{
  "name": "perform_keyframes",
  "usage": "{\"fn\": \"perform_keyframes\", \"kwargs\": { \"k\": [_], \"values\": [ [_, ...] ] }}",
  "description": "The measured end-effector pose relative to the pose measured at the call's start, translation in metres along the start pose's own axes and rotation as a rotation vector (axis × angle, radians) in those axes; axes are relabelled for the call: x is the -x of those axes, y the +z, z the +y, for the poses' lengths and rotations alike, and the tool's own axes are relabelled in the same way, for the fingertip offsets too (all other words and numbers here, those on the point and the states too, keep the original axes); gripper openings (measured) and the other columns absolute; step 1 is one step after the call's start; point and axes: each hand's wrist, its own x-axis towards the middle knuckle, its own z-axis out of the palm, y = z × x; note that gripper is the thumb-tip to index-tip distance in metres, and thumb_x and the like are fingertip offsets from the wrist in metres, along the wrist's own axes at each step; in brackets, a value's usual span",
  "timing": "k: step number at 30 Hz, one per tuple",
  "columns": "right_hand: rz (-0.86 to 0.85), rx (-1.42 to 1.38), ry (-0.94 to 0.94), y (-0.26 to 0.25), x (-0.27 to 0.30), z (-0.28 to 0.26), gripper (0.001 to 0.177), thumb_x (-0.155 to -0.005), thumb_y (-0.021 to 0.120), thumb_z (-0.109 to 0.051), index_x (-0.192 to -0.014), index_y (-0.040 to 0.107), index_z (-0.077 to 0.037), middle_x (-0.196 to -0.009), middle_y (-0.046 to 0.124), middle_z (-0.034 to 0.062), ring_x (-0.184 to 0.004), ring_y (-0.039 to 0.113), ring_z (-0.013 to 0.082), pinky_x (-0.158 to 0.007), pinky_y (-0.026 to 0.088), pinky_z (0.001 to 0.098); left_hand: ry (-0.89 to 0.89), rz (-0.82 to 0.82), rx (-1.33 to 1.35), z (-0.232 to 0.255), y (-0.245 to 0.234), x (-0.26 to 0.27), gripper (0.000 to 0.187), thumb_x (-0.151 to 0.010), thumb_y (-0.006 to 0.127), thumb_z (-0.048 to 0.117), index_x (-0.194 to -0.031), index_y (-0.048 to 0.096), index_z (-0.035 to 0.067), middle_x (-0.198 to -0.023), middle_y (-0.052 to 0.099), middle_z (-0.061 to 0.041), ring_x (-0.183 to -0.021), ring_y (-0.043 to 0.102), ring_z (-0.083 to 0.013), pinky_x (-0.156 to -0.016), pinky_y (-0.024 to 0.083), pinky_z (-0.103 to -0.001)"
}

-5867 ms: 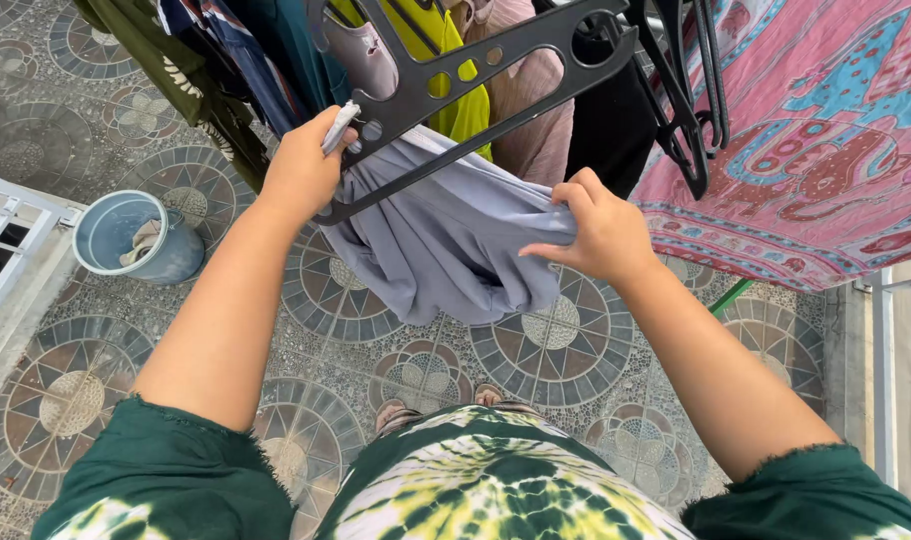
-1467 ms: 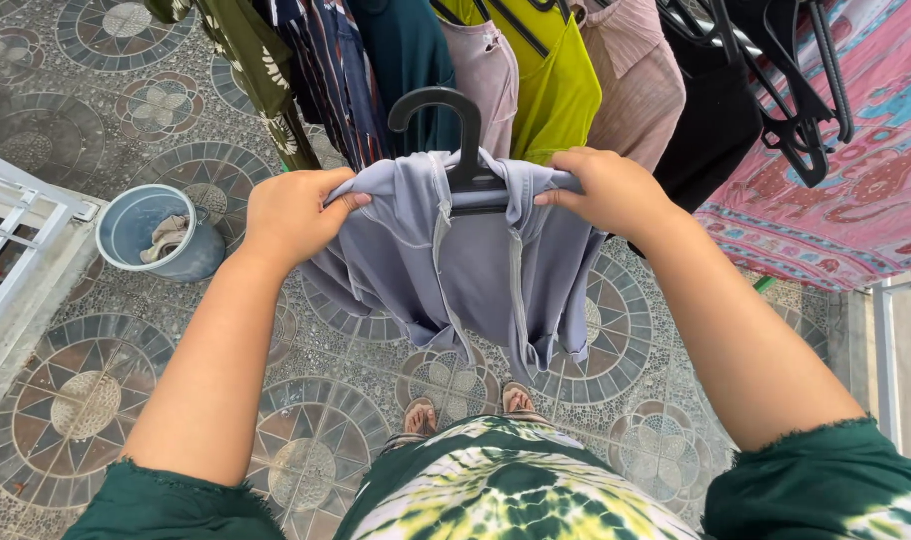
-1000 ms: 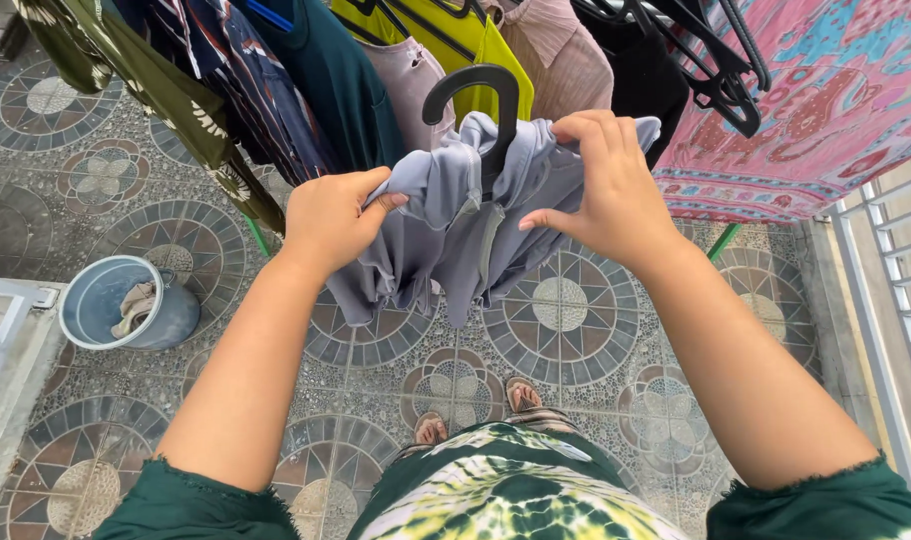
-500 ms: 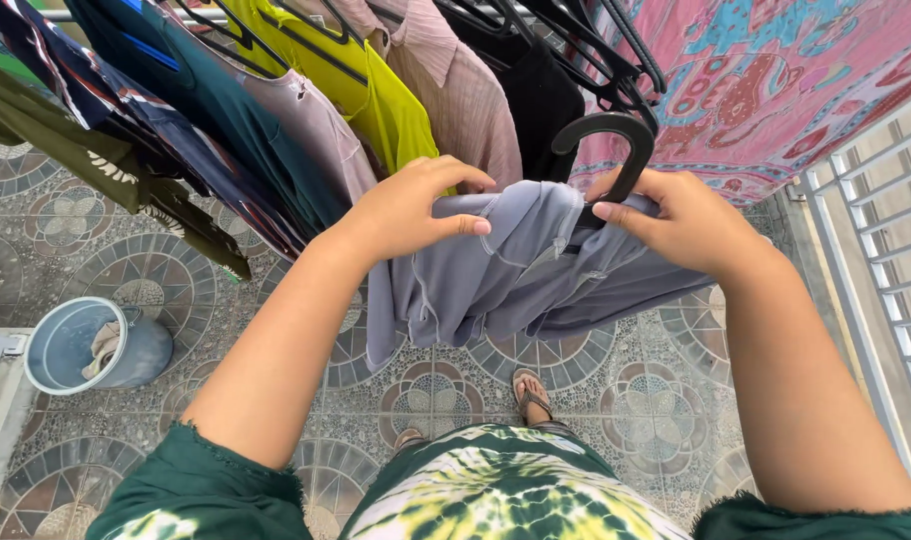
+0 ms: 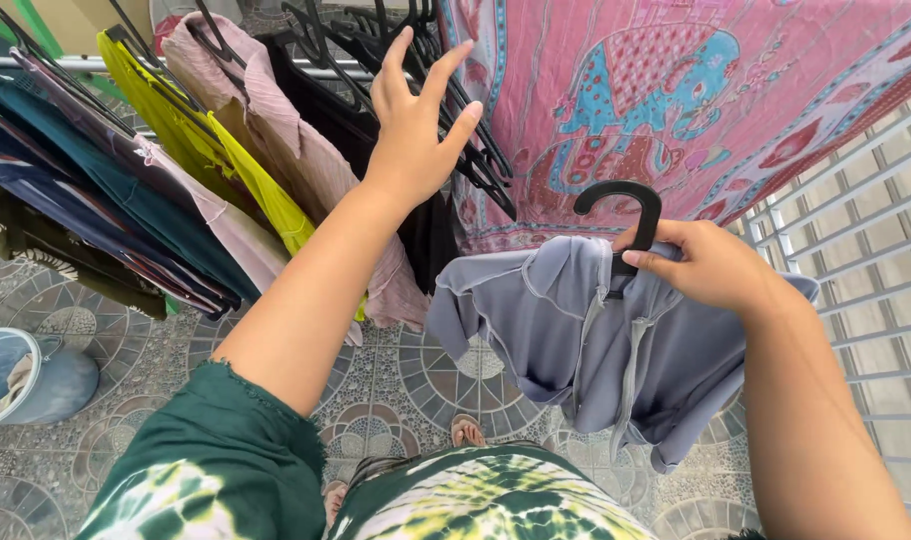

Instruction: Hang various pieces of clothing onto a drying rack using plastic hangers.

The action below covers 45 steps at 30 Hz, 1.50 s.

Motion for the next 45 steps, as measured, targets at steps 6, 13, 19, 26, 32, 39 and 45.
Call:
{"fn": "perform_keyframes", "kwargs": {
  "k": [6,13,19,26,32,39,45],
  "values": [
    [0.045,0.166,0.169,-0.020,-0.015,-0.006,0.030,-0.091,0.069,-0.033,-0.119,0.074,-0.021,-0.097,0.080,0.0097,-0.088,0.074,0.0257,-0.080,0.053,0.0397,-0.317,-0.087,-0.280,-0.013,0.038,-0.021,0.034,-0.095,0.077,0.046,-0.124,0.067,0.032,-0.165,-0.004,-0.022,-0.139,0.023,-0.0573,-0.105,0.047,-0.053],
    [0.087,0.160,0.108,-0.022,-0.042,-0.018,0.028,-0.093,0.069,-0.033,-0.117,0.073,-0.020,-0.097,0.078,0.0106,-0.087,0.072,0.0275,-0.077,0.053,0.0412,-0.533,-0.078,-0.519,-0.027,0.027,-0.021,0.058,-0.077,0.081,0.010,-0.124,0.047,0.013,-0.157,0.012,-0.020,-0.116,0.049,-0.0578,-0.073,0.060,-0.048],
    [0.152,0.077,0.129,-0.010,-0.077,-0.070,0.030,-0.098,0.066,-0.031,-0.127,0.070,-0.025,-0.082,0.071,0.0154,-0.074,0.066,0.0308,-0.074,0.051,0.0423,-0.534,-0.019,-0.537,-0.048,0.015,-0.002,0.053,-0.079,0.072,-0.007,-0.121,0.048,0.015,-0.141,0.034,-0.014,-0.094,0.066,-0.0461,-0.072,0.057,-0.049],
    [0.250,-0.153,-0.121,0.019,-0.135,-0.111,0.028,-0.100,0.062,-0.024,-0.126,0.066,-0.015,-0.095,0.073,0.0119,-0.081,0.065,0.0265,-0.076,0.050,0.0374,-0.287,0.067,-0.182,-0.042,-0.018,0.014,0.046,-0.103,0.064,0.017,-0.147,0.052,0.015,-0.148,0.041,-0.020,-0.115,0.062,-0.0460,-0.096,0.052,-0.046],
    [0.356,-0.191,-0.275,0.043,-0.185,-0.116,0.025,-0.103,0.061,-0.020,-0.126,0.062,-0.012,-0.106,0.072,0.0162,-0.097,0.071,0.0300,-0.085,0.051,0.0393,-0.261,0.162,-0.474,-0.050,-0.050,0.028,0.029,-0.105,0.057,0.035,-0.133,0.058,0.026,-0.147,0.058,-0.003,-0.143,0.048,-0.0380,-0.112,0.048,-0.054],
    [0.412,-0.160,-0.297,0.059,-0.234,-0.143,0.021,-0.102,0.060,-0.018,-0.120,0.059,-0.008,-0.101,0.071,0.0219,-0.099,0.069,0.0403,-0.086,0.051,0.0452,-0.348,-0.071,-0.643,-0.063,-0.057,0.030,0.045,-0.095,0.072,0.046,-0.136,0.054,0.039,-0.156,0.036,-0.011,-0.147,0.017,-0.0499,-0.095,0.035,-0.081],
    [0.423,-0.007,-0.369,0.105,-0.307,-0.121,0.022,-0.104,0.060,-0.019,-0.120,0.059,-0.004,-0.100,0.070,0.0263,-0.096,0.065,0.0505,-0.082,0.050,0.0555,-0.497,-0.165,-0.771,-0.077,-0.065,0.025,0.102,-0.074,0.077,0.018,-0.164,0.030,0.032,-0.166,0.017,-0.010,-0.151,0.017,-0.0422,-0.101,0.045,-0.063]
  ]
}}
